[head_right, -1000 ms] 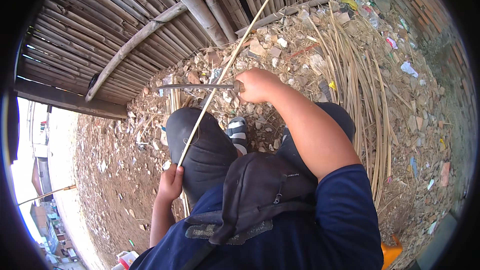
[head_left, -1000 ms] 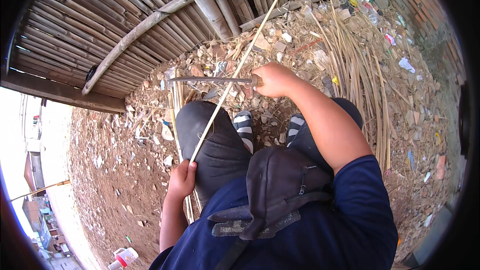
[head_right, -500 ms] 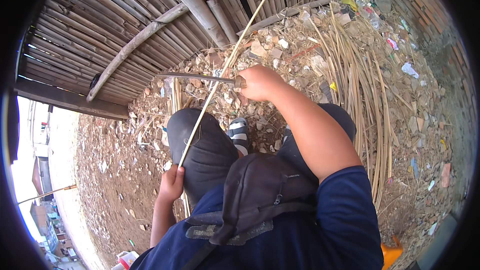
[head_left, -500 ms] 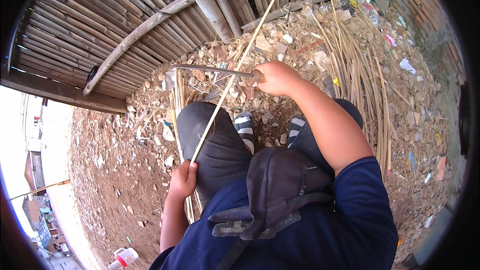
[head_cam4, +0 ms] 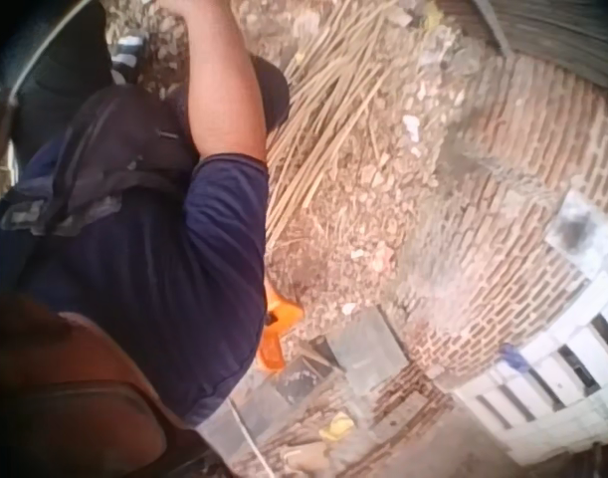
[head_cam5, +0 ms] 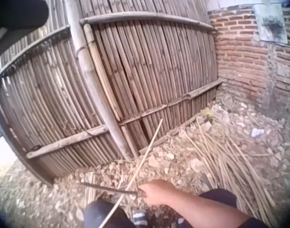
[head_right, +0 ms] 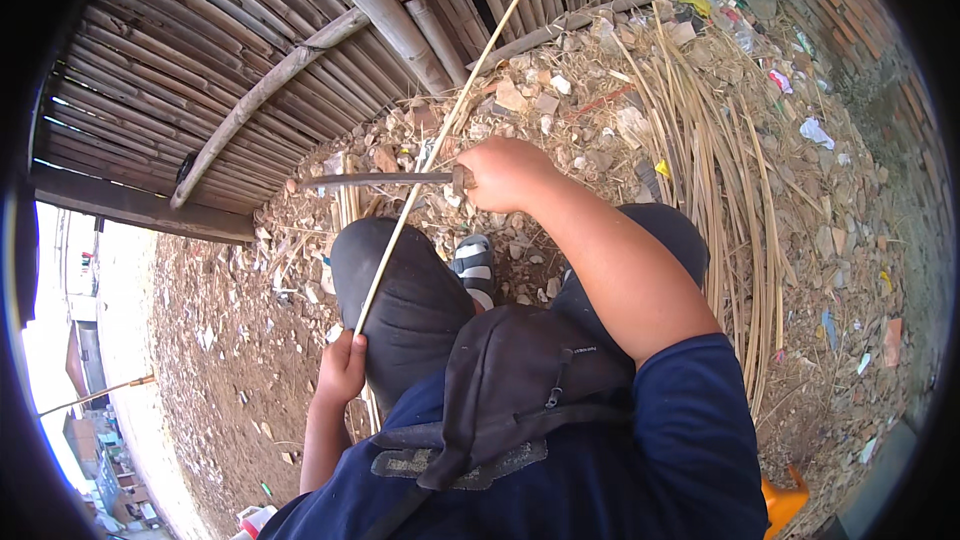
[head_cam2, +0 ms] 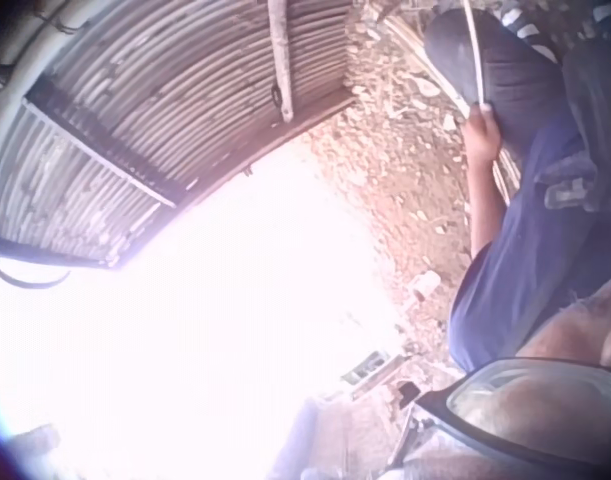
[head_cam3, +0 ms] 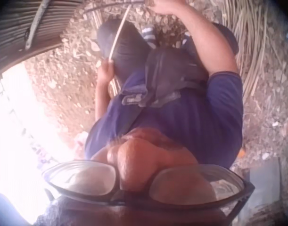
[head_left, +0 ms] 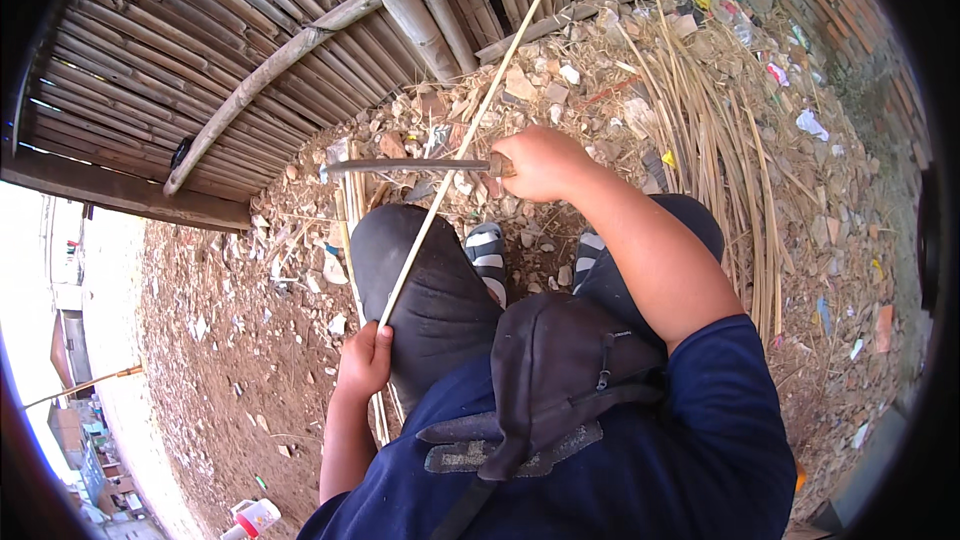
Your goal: The person shaves a long thin strip of bamboo by hand using a knife, while sitting on a ground scattered with wood debris.
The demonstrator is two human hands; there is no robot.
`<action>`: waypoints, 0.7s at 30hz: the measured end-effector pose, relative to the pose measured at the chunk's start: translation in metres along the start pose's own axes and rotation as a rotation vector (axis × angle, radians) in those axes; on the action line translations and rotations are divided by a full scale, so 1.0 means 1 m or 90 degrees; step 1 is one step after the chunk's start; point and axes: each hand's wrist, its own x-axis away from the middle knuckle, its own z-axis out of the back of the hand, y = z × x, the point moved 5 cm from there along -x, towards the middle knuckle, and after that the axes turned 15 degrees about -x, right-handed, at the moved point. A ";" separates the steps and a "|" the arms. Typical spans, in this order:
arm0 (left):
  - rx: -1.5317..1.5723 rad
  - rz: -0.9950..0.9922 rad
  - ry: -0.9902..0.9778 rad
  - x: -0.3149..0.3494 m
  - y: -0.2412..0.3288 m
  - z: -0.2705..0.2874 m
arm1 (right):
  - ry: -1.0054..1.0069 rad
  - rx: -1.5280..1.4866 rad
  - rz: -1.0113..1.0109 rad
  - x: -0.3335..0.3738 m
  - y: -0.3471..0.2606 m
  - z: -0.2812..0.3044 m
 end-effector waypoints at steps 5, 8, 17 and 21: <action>-0.012 0.000 -0.035 -0.002 -0.003 0.001 | 0.022 -0.047 -0.075 -0.010 0.038 0.012; 0.012 -0.004 -0.005 -0.001 -0.005 0.001 | 0.035 -0.032 -0.053 -0.014 0.031 0.007; 0.029 0.000 -0.017 -0.003 -0.001 0.002 | 0.055 -0.031 -0.007 -0.022 0.051 -0.002; 0.035 -0.003 0.013 -0.001 -0.004 -0.002 | 0.046 -0.057 -0.031 -0.013 0.021 0.000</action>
